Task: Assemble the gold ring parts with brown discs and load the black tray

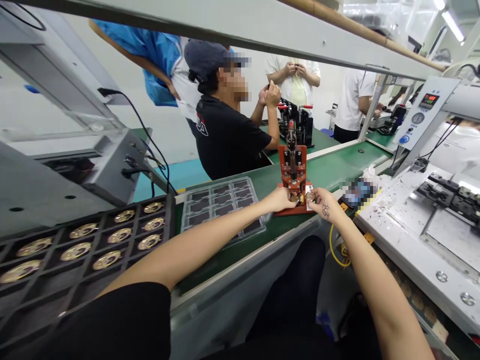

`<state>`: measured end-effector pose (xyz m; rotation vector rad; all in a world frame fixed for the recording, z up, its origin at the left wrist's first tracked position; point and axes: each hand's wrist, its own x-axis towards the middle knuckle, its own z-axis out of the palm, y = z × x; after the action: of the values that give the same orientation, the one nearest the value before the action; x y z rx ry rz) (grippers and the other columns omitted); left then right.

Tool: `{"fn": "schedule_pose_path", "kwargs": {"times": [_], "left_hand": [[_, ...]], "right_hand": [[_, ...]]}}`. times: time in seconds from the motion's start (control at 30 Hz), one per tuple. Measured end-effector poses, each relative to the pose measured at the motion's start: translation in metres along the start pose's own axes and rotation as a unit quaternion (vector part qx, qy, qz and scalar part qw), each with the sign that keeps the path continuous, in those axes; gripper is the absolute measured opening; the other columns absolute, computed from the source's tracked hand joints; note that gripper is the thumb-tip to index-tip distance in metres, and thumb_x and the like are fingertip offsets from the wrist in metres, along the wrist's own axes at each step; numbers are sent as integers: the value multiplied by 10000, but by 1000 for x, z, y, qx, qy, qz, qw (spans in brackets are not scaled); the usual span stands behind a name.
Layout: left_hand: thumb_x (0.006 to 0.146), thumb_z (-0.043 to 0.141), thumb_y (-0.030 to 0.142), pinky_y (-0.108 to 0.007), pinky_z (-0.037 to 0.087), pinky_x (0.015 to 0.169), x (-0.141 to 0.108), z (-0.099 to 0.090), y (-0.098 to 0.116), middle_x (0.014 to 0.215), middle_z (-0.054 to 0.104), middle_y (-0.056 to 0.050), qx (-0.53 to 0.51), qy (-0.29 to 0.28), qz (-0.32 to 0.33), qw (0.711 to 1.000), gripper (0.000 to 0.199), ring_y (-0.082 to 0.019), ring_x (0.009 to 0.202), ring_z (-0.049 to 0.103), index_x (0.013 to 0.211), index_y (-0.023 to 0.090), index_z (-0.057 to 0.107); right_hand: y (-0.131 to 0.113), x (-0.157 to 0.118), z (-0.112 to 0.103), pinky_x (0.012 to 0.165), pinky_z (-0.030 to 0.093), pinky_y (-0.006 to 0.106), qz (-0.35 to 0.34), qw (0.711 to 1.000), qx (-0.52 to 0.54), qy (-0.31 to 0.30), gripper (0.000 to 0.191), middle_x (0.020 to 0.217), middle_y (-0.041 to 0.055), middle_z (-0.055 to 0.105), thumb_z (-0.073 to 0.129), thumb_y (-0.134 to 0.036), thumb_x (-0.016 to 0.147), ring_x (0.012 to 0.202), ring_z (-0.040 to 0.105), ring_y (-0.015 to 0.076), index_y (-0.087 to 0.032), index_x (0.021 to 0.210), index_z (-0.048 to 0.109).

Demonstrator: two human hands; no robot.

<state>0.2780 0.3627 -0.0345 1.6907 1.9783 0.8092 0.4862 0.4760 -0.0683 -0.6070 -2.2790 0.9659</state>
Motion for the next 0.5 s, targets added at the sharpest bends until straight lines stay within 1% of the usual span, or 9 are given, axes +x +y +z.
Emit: {"fn": "schedule_pose_path", "kwargs": {"times": [0.07, 0.13, 0.27, 0.33, 0.4, 0.47, 0.5], "left_hand": [[749, 803, 341, -266, 435, 654, -7, -3, -1, 700, 699, -16, -5, 8, 6, 1000, 218, -195, 702, 635, 888, 175, 778], [758, 794, 342, -268, 429, 662, -19, -12, -3, 701, 693, -14, -10, 9, 11, 1000, 245, -187, 701, 625, 925, 162, 789], [797, 766, 393, -271, 415, 659, -50, -44, -6, 654, 618, 25, -13, -2, 15, 1000, 289, -155, 641, 559, 970, 168, 819], [796, 779, 421, -278, 450, 692, -65, -63, -9, 736, 647, 11, -22, 22, 23, 999, 311, -153, 670, 578, 989, 181, 826], [767, 827, 437, -293, 503, 726, -78, -79, -13, 857, 701, -22, -67, 41, 12, 997, 353, -163, 723, 631, 1012, 183, 811], [731, 887, 445, -313, 556, 732, -90, -91, -18, 928, 731, -44, -169, 33, -26, 985, 437, -177, 751, 687, 1051, 173, 765], [716, 915, 444, -322, 579, 721, -96, -97, -20, 934, 737, -45, -232, 23, -49, 971, 486, -183, 751, 709, 1073, 168, 736]], "right_hand": [[2, 1, 4, 603, 441, 266, 1, 1000, -10, -18, 299, 818, 4, 661, 677, -414, 876, 620, 511, 132, -186, 1069, 687], [4, 6, 9, 635, 470, 270, -3, 999, -20, -36, 298, 835, 12, 671, 689, -399, 885, 647, 536, 139, -179, 1086, 703], [3, 27, 23, 783, 540, 316, -27, 996, -43, -71, 276, 943, 52, 702, 780, -350, 837, 793, 617, 186, -185, 1058, 761], [-1, 38, 30, 887, 558, 348, -42, 994, -52, -89, 264, 1023, 76, 729, 822, -316, 807, 905, 659, 222, -196, 1040, 794], [-5, 45, 35, 983, 556, 381, -55, 991, -58, -104, 283, 1117, 96, 756, 848, -274, 783, 1025, 687, 263, -207, 1057, 825], [-9, 47, 36, 1040, 547, 411, -63, 990, -64, -111, 322, 1194, 115, 766, 870, -251, 762, 1121, 692, 302, -210, 1080, 847], [-11, 45, 33, 1044, 550, 419, -65, 989, -67, -111, 333, 1208, 122, 768, 884, -257, 754, 1143, 693, 314, -209, 1083, 853]]}}
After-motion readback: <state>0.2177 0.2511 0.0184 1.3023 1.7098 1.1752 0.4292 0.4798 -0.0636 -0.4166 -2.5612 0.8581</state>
